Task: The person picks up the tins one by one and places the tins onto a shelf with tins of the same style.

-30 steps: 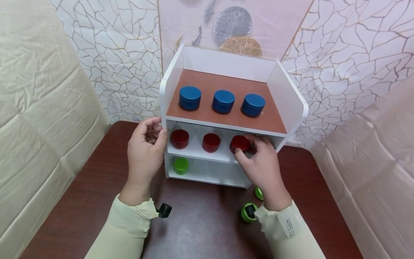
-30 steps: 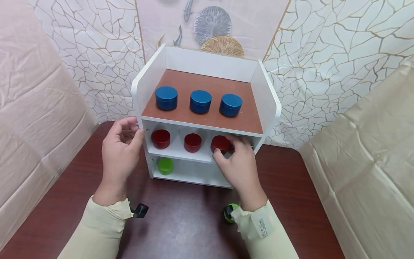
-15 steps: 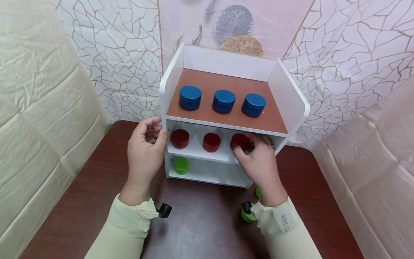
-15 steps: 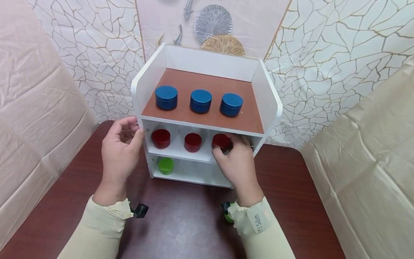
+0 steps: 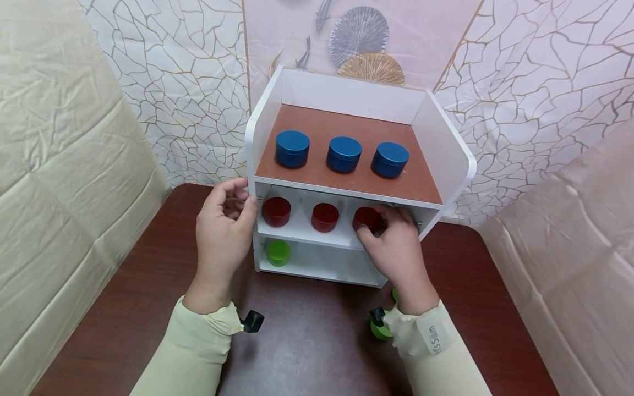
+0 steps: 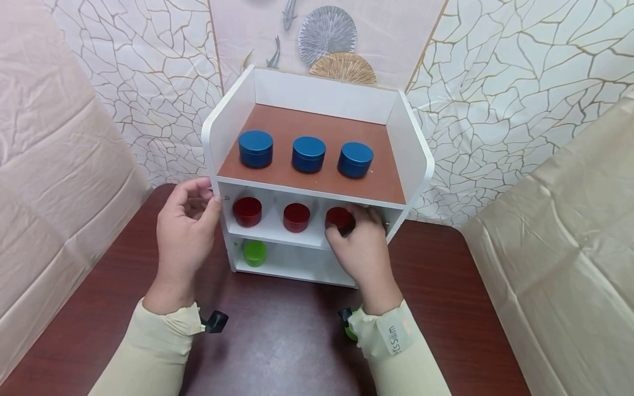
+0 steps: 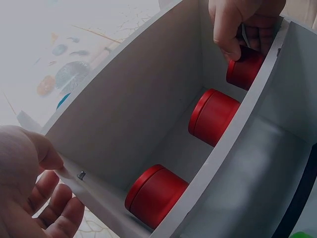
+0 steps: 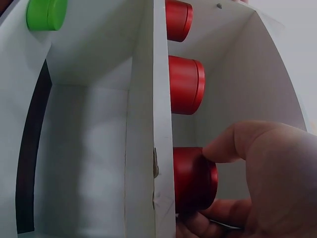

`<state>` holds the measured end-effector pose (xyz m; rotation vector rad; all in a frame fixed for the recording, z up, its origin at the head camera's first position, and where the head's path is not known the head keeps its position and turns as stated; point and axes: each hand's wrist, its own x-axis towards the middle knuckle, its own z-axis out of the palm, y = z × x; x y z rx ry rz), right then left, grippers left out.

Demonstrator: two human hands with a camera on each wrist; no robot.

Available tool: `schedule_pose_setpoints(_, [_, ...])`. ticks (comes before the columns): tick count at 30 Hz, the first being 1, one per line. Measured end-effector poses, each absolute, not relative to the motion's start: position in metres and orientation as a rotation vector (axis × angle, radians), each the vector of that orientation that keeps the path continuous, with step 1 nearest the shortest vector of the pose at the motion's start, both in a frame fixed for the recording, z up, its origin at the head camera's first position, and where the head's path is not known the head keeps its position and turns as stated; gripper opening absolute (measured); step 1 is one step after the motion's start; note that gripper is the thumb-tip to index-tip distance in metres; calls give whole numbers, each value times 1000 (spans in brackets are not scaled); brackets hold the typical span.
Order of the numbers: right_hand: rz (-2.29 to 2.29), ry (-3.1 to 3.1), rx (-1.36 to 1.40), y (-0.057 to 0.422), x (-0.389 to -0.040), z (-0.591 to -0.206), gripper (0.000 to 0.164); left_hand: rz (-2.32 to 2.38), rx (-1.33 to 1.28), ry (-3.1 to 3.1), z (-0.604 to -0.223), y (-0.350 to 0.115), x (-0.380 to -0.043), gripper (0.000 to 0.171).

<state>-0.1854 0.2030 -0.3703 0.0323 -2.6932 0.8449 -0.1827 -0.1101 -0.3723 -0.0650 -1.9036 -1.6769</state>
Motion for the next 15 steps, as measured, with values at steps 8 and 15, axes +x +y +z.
schedule_pose_setpoints(8, [836, -2721, 27, 204, -185, -371, 58, -1678, -64, -1907, -372, -110, -183, 28])
schedule_pose_setpoints(15, [794, -2754, 31, 203, -185, -370, 61, -1670, -69, -1908, -372, -111, -182, 28])
